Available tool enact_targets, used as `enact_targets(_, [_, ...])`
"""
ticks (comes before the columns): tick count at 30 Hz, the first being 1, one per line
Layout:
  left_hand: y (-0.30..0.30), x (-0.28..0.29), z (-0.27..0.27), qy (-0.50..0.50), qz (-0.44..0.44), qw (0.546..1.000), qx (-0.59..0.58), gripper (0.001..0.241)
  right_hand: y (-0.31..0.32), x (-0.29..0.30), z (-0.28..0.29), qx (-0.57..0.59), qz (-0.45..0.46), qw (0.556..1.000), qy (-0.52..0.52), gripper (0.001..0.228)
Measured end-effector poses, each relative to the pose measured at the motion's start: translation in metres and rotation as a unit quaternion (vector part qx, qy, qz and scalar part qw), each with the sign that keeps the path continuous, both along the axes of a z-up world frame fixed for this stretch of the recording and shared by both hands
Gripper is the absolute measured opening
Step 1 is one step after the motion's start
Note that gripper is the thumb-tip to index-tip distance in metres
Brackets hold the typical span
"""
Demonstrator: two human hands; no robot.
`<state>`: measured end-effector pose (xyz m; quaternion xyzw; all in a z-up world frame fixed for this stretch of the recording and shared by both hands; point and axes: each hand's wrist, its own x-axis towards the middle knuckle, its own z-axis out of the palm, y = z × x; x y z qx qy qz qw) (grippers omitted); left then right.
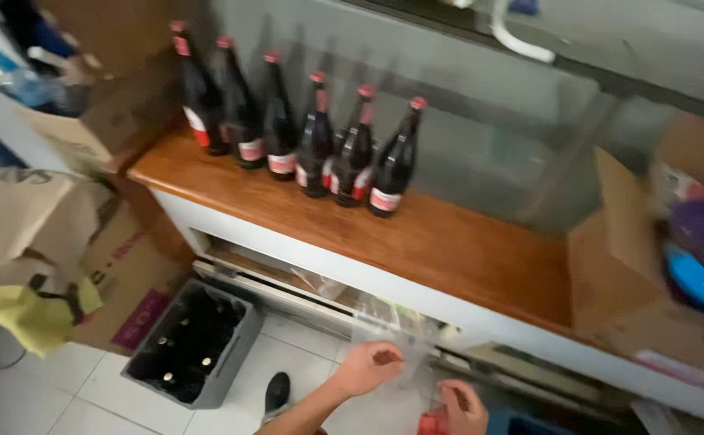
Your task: The person moves beer bottles from a wooden counter into a blue plastic crate by hand. They then pick up an empty grey plastic crate and place it on the floor, continuing to fill it with more beer bottles from the counter.
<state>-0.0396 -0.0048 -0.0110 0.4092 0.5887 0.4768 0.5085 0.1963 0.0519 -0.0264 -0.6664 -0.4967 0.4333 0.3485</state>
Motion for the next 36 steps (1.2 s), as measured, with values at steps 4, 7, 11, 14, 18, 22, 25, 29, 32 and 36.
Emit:
enact_targets(4, [-0.004,-0.073,0.032,0.027,0.017,0.998,0.051,0.007,0.021,-0.078,0.018,0.038,0.045,0.998,-0.013,0.020])
enact_targets(7, [-0.002,-0.123,0.037,0.016,0.043,0.997,0.057,0.006,0.037,-0.121,0.000,0.039,0.027,0.996,0.076,0.018])
enact_targets(11, [0.011,-0.188,0.067,0.008,0.098,0.992,0.076,0.012,0.057,-0.177,-0.010,0.130,0.064,0.979,0.146,0.016])
enact_targets(14, [0.032,-0.228,0.090,0.050,0.116,0.985,0.117,0.031,0.094,-0.214,0.001,0.210,0.105,0.943,0.237,0.036])
enact_targets(18, [0.081,-0.267,0.139,0.171,0.112,0.949,0.242,0.069,0.130,-0.268,0.127,0.177,0.122,0.943,0.252,0.077])
enact_targets(22, [0.168,-0.284,0.180,0.209,0.148,0.921,0.295,0.079,0.216,-0.306,0.180,0.285,0.191,0.913,0.221,0.086])
enact_targets(25, [0.218,-0.287,0.217,0.225,0.204,0.880,0.365,0.091,0.257,-0.341,0.223,0.314,0.208,0.910,0.177,0.104])
enact_targets(29, [0.270,-0.294,0.254,0.201,0.229,0.914,0.268,0.101,0.298,-0.385,0.267,0.269,0.200,0.934,0.122,0.113])
enact_targets(32, [0.294,-0.294,0.264,0.180,0.249,0.934,0.181,0.105,0.334,-0.396,0.245,0.232,0.195,0.946,0.117,0.105])
enact_targets(36, [0.343,-0.307,0.214,0.203,0.321,0.922,0.070,0.037,0.375,-0.400,0.201,0.212,0.178,0.958,0.071,0.040])
